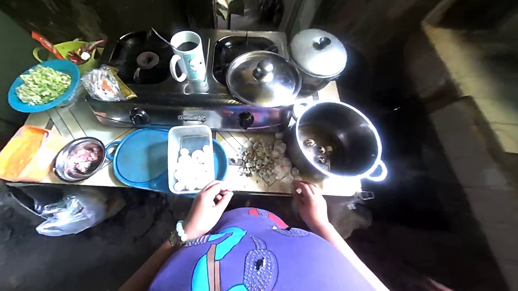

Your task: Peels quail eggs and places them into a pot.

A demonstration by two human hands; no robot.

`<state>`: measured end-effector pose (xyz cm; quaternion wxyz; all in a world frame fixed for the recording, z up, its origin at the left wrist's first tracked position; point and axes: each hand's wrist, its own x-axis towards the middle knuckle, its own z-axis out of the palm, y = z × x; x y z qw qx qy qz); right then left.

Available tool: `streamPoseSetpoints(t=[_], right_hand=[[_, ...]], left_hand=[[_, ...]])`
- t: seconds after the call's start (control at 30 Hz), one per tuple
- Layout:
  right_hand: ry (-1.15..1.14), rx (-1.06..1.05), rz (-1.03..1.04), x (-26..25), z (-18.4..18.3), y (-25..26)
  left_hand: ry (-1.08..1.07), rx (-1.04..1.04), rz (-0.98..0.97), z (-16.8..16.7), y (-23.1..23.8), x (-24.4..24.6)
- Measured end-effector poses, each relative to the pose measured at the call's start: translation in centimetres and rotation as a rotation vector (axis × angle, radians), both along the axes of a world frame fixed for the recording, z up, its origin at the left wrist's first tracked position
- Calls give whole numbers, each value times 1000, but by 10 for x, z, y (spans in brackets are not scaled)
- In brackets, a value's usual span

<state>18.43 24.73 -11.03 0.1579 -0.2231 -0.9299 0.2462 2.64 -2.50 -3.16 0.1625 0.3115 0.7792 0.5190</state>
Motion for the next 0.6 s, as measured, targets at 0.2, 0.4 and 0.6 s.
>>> streamPoseSetpoints(t=[0.2,0.4,0.6], right_hand=[[-252,-183,56,-20,14,-13],[150,-767,248,-67,74,-67],[227,-904,269,-79,95,-68]], left_hand=[[47,12,-24,2,12,-1],[-123,45,-141,8,43,-5],[-81,138,-61,13,48,-9]])
